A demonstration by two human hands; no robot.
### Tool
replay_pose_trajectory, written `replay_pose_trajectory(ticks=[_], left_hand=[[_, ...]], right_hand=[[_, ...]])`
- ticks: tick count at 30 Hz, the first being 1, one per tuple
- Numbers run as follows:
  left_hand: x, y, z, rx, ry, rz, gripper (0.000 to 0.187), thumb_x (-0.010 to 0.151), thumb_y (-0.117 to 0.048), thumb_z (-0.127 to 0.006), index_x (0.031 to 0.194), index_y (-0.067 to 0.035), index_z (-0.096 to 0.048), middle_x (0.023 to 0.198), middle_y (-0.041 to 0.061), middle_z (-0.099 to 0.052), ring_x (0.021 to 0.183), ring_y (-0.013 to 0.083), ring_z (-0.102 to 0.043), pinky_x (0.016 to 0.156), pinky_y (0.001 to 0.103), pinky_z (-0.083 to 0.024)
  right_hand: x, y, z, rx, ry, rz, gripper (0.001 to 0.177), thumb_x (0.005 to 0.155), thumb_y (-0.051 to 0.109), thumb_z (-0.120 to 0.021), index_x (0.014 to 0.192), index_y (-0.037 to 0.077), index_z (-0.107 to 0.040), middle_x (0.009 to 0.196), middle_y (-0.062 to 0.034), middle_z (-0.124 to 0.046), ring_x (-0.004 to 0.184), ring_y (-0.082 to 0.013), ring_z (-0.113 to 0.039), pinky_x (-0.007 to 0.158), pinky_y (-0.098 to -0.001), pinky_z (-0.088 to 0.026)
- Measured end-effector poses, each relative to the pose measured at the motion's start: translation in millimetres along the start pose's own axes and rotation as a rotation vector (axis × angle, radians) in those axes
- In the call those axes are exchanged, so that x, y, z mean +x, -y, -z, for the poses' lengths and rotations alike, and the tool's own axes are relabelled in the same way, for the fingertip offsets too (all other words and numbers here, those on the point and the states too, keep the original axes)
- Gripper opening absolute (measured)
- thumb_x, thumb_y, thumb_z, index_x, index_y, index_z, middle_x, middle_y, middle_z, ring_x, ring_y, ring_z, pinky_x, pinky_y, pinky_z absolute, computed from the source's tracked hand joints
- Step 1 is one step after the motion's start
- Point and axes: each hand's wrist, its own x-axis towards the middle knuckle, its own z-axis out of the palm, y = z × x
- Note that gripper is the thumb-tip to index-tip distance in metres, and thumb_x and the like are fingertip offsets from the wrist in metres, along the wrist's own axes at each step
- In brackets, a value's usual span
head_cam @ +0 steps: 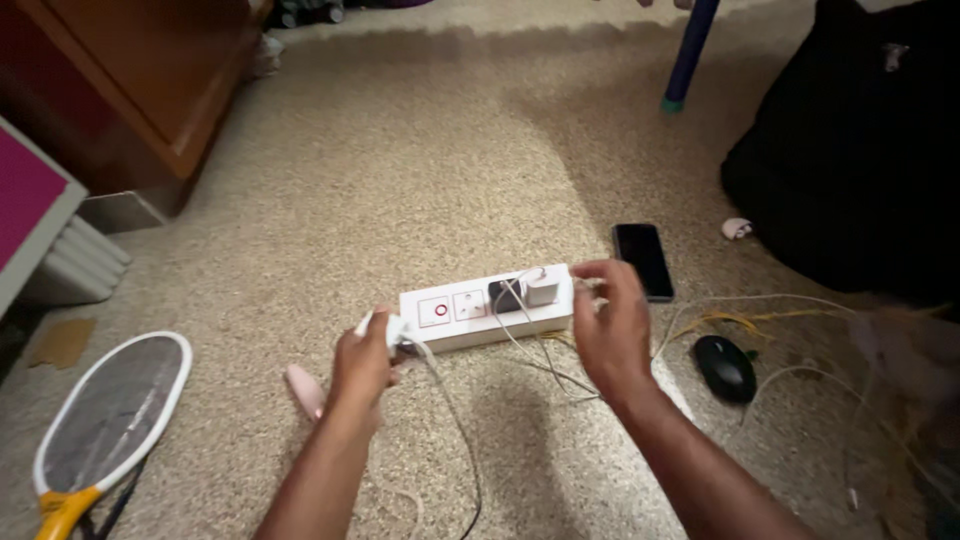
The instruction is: The person plugs multiple phone chargers into a white power strip on the floor. They connect a white charger, a black charger, and another white charger, arranging the cables as they work.
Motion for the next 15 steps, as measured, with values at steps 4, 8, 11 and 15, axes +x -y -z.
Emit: replay_pose_trajectory(ticks=[4, 8, 11, 15], left_hand=[[-64.7, -32.2, 1.4, -0.214, 0.143, 0.005, 0.046, 0.103, -0.044, -0.046, 0.114, -0.004, -0.067, 0.082, 0.004, -0.065, 0.068, 0.0119, -0.053, 0.059, 0.027, -0.045], [-108.7, -39.5, 11.4, -0.153, 0.197, 0.042, 0.044, 0.102, -0.042, -0.049, 0.111, -0.001, -0.065, 0.083, 0.006, -0.065, 0.072, 0.0143, -0.057, 0.065, 0.028, -0.051], [-113.2, -31.9, 15.7, -0.158, 0.202, 0.002, 0.043, 0.100, -0.042, -0.054, 0.107, -0.002, -0.067, 0.082, 0.007, -0.066, 0.071, 0.0153, -0.056, 0.068, 0.032, -0.050], [-97.5, -20.3, 5.3, -0.387, 0.249, -0.025, 0.042, 0.098, -0.044, -0.057, 0.106, -0.005, -0.068, 0.088, 0.007, -0.070, 0.077, 0.0155, -0.060, 0.071, 0.035, -0.049]], right_hand=[[-18.1, 82.6, -6.0, 0.196, 0.449, -0.281, 0.023, 0.097, 0.024, -0.061, 0.115, 0.012, -0.066, 0.110, -0.0053, -0.068, 0.090, -0.0170, -0.067, 0.075, -0.0335, -0.059], [-32.1, 117.9, -0.1, 0.482, 0.743, -0.250, 0.027, 0.095, 0.029, -0.065, 0.105, 0.004, -0.068, 0.094, -0.0079, -0.075, 0.082, -0.0141, -0.071, 0.072, -0.0292, -0.059], [-36.2, 119.0, 2.6, 0.466, 0.785, -0.323, 0.030, 0.093, 0.031, -0.066, 0.101, 0.003, -0.071, 0.084, -0.0065, -0.073, 0.070, -0.0137, -0.065, 0.062, -0.0293, -0.053], [-32.8, 109.1, 1.5, 0.509, 0.788, -0.423, 0.031, 0.092, 0.034, -0.068, 0.095, 0.005, -0.074, 0.075, -0.0057, -0.069, 0.063, -0.0129, -0.060, 0.058, -0.0288, -0.049]])
